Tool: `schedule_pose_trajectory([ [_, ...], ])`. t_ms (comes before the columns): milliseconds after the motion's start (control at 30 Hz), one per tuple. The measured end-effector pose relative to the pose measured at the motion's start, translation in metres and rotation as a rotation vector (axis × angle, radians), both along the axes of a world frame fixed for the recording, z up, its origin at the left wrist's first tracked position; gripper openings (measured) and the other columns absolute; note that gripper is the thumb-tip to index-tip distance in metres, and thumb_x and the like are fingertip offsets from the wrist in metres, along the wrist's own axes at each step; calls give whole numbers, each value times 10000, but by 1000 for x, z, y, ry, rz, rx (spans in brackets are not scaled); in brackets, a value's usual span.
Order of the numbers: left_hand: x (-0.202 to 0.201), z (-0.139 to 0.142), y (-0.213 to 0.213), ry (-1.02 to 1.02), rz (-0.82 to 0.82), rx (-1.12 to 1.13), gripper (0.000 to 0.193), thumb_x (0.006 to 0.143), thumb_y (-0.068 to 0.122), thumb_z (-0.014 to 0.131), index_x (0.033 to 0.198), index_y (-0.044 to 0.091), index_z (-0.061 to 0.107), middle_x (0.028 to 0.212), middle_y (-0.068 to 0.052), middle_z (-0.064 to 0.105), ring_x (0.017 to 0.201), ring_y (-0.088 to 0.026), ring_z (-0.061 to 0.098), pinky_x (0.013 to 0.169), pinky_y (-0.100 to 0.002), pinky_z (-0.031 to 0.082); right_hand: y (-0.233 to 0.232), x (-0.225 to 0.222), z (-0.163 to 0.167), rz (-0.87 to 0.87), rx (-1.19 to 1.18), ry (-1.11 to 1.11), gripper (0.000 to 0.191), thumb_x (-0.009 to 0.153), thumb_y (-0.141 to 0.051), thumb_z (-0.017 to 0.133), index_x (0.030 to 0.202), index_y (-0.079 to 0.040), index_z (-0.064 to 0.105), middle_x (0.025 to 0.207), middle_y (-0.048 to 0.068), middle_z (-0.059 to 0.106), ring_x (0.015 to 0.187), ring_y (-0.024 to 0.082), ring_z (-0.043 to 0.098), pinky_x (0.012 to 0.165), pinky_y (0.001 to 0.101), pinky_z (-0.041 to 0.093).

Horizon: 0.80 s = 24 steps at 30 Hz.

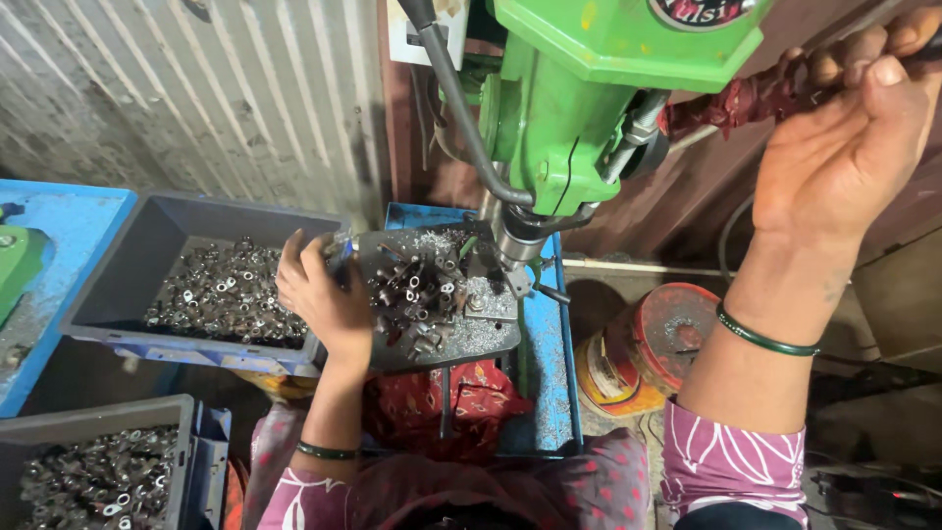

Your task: The person drills holes in small metal components using a bench drill press. They take a part from a bin, position it on the drill table under the bit, pull the machine lever down to drill, then move the finished part aside and repeat with the next component.

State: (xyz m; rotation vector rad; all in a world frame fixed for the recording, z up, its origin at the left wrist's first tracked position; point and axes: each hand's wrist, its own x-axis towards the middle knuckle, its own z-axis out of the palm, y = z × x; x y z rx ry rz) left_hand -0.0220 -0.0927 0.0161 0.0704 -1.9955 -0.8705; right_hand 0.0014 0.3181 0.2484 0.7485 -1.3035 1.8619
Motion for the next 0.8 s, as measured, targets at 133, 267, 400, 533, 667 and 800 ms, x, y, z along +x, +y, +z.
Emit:
schedule_pose_trajectory([
  [133,-6,7,17,-213,-202,-122,344,738,100,769,1070,185,735,1235,-69,658,1152,-358,593,967,-523,439,-3,-2,2,-7,4,-2,168,1123,-137,643,1214,-79,515,1023,11,523,970,137,507,948,305,422],
  [267,-28,8,53,-230,-517,-401,287,815,48,656,1049,191,743,1075,-45,709,1066,-309,644,933,-489,465,-5,1,4,-10,7,-3,171,1120,-152,642,1195,-83,505,1007,11,517,954,137,505,952,308,427],
  [400,-45,10,66,-280,-590,-690,209,856,61,608,961,187,736,958,-60,694,989,-292,684,876,-470,501,-4,3,7,-11,9,-3,176,1117,-168,640,1175,-86,496,991,11,511,937,136,502,957,311,431],
  [533,-49,13,61,-225,-658,-611,164,861,65,631,953,160,729,935,-81,691,954,-311,697,823,-449,533,-3,2,6,-12,14,-5,184,1113,-183,639,1155,-89,487,975,10,506,921,135,500,962,315,435],
  [667,-37,11,60,-272,-732,-22,192,805,62,809,952,66,687,945,-109,712,882,-297,700,747,-385,553,-3,1,5,-15,15,1,194,1110,-198,637,1135,-92,477,959,10,500,904,134,498,967,318,440],
  [800,-22,-3,79,-294,-986,660,240,848,-13,821,969,49,622,910,-21,708,851,-72,632,773,-256,546,-3,0,5,-12,24,0,205,1107,-214,635,1115,-95,468,942,10,494,888,134,496,972,321,444],
])
